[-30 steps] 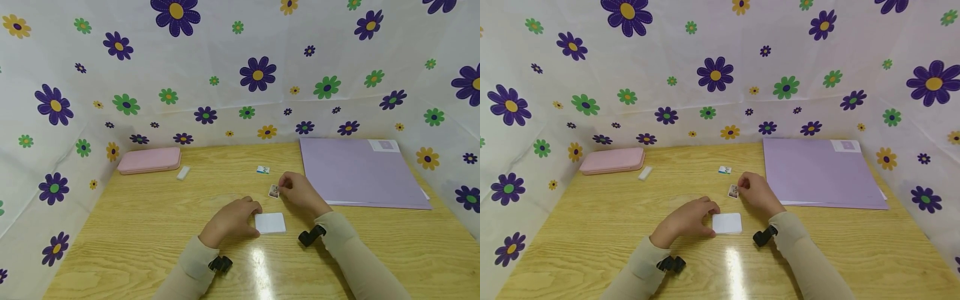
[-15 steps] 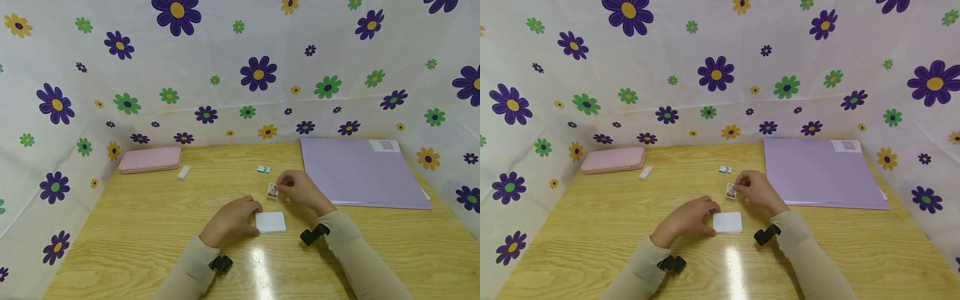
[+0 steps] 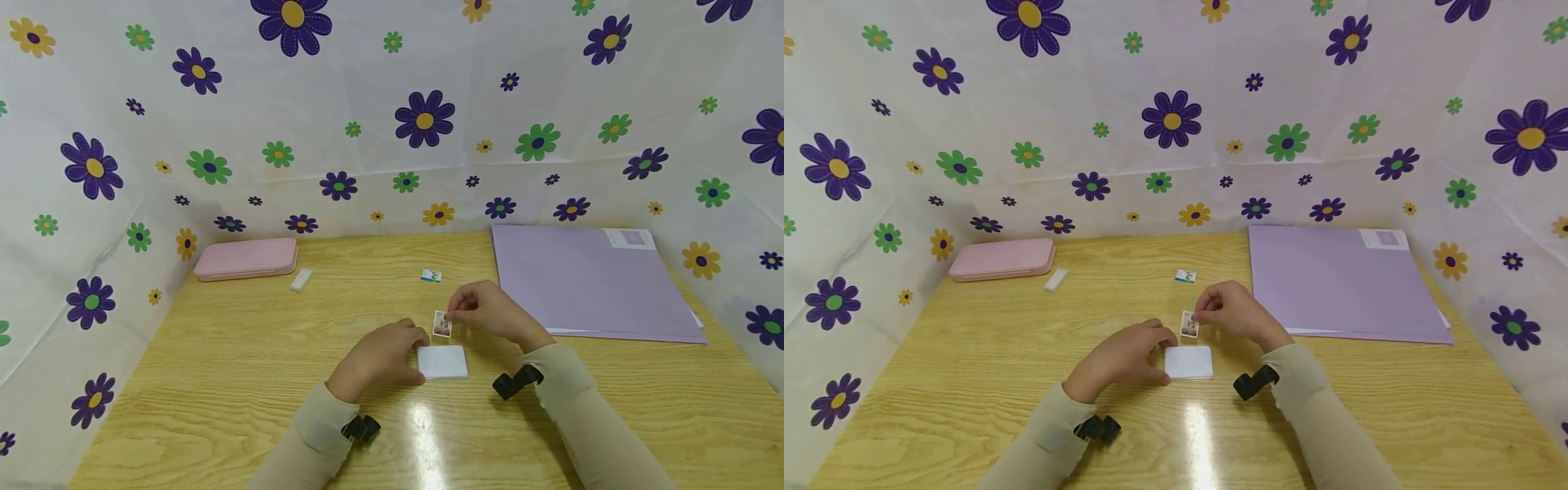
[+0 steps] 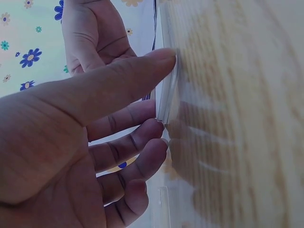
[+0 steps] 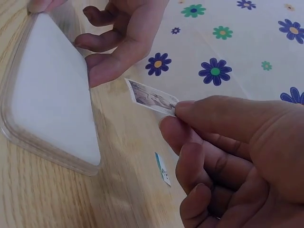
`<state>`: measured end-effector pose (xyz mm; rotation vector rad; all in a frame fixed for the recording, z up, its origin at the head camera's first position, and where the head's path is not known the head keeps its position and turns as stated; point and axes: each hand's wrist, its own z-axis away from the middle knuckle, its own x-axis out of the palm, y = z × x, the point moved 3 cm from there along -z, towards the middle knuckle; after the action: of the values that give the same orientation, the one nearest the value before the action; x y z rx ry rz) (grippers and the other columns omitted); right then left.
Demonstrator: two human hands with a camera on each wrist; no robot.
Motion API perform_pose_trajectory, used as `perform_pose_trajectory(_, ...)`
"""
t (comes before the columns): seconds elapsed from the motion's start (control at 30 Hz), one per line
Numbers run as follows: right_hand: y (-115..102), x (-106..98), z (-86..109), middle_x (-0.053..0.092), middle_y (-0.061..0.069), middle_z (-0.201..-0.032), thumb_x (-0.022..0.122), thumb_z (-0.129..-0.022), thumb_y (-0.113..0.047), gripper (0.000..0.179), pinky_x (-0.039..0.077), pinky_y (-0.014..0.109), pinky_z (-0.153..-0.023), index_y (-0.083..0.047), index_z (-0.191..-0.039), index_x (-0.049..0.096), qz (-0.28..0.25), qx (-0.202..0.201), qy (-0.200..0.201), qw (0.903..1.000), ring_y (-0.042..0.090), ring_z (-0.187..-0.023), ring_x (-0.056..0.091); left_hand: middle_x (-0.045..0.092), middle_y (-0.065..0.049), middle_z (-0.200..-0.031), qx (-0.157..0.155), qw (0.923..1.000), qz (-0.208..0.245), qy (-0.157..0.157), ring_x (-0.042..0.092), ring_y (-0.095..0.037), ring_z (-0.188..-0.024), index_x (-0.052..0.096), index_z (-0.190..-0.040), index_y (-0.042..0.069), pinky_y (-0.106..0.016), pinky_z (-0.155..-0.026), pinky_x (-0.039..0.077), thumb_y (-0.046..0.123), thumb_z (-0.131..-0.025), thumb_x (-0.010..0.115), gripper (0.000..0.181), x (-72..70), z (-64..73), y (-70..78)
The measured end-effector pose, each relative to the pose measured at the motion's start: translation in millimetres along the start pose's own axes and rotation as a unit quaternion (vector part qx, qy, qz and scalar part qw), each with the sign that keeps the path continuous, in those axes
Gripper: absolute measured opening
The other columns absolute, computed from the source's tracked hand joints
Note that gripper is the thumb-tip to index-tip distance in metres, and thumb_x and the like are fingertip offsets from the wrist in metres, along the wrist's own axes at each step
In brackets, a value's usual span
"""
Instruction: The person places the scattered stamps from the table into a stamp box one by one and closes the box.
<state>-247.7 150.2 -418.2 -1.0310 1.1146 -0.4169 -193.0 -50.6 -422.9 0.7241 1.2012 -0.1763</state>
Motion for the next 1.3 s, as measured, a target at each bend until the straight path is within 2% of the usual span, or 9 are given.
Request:
perform_pose_trajectory(0.33,-5,9,2.3,0.069,0.01,-0.076,0.076,-0.087,-0.012,0.006,0.046,0.027,-0.057,-0.008,-0.084,0.073,-0.019,-0.008,-0.072,0.9972,0.016,-0.065,0.057,0.057,0.004,-0.105,-0.003,1.0,0.004,-0.003,0.051,-0.009,-0.084,0.067,-0.12,0.015,-0.026,-0.078,0.045,0.03,-0.076,0.087,0.05,-0.1,0.7,-0.3)
perform_pose_trajectory(0.5,-6,16,1.6,0.068,0.005,-0.072,0.076,-0.086,-0.009,0.005,0.045,0.025,-0.056,-0.009,-0.082,0.072,-0.011,-0.017,-0.094,0.9953,0.014,-0.064,0.056,0.056,0.004,-0.106,-0.005,1.0,0.004,-0.006,0.052,-0.009,-0.086,0.066,-0.12,0.016,-0.027,-0.079,0.046,0.03,-0.077,0.087,0.05,-0.8,1.2,-0.4)
perform_pose_trajectory(0.8,-9,29,0.8,0.068,0.001,-0.071,0.076,-0.085,-0.007,0.006,0.041,0.022,-0.055,-0.007,-0.08,0.072,-0.007,-0.039,-0.112,0.9929,0.01,-0.063,0.055,0.057,0.003,-0.11,-0.006,1.0,-0.004,-0.007,0.052,-0.009,-0.088,0.063,-0.129,0.014,-0.028,-0.081,0.047,0.032,-0.077,0.086,0.059,-0.7,0.9,-0.9)
perform_pose_trajectory(1.07,-11,36,1.6,0.067,0.002,-0.073,0.074,-0.086,-0.004,0.005,0.046,0.024,-0.059,-0.005,-0.082,0.071,-0.015,-0.041,-0.122,0.9916,0.012,-0.066,0.058,0.057,0.005,-0.109,-0.004,0.9999,0.001,-0.009,0.053,-0.009,-0.089,0.065,-0.127,0.017,-0.028,-0.082,0.047,0.032,-0.077,0.086,0.057,-1.8,1.9,-0.1)
perform_pose_trajectory(1.3,-11,41,0.1,0.064,-0.001,-0.071,0.074,-0.085,-0.004,0.005,0.043,0.024,-0.058,-0.005,-0.082,0.071,0.011,-0.056,-0.121,0.991,0.011,-0.064,0.054,0.056,0.005,-0.109,-0.002,0.9999,0.006,-0.009,0.053,-0.009,-0.09,0.065,-0.124,0.017,-0.028,-0.083,0.047,0.031,-0.078,0.086,0.053,-2.6,2.5,0.5)
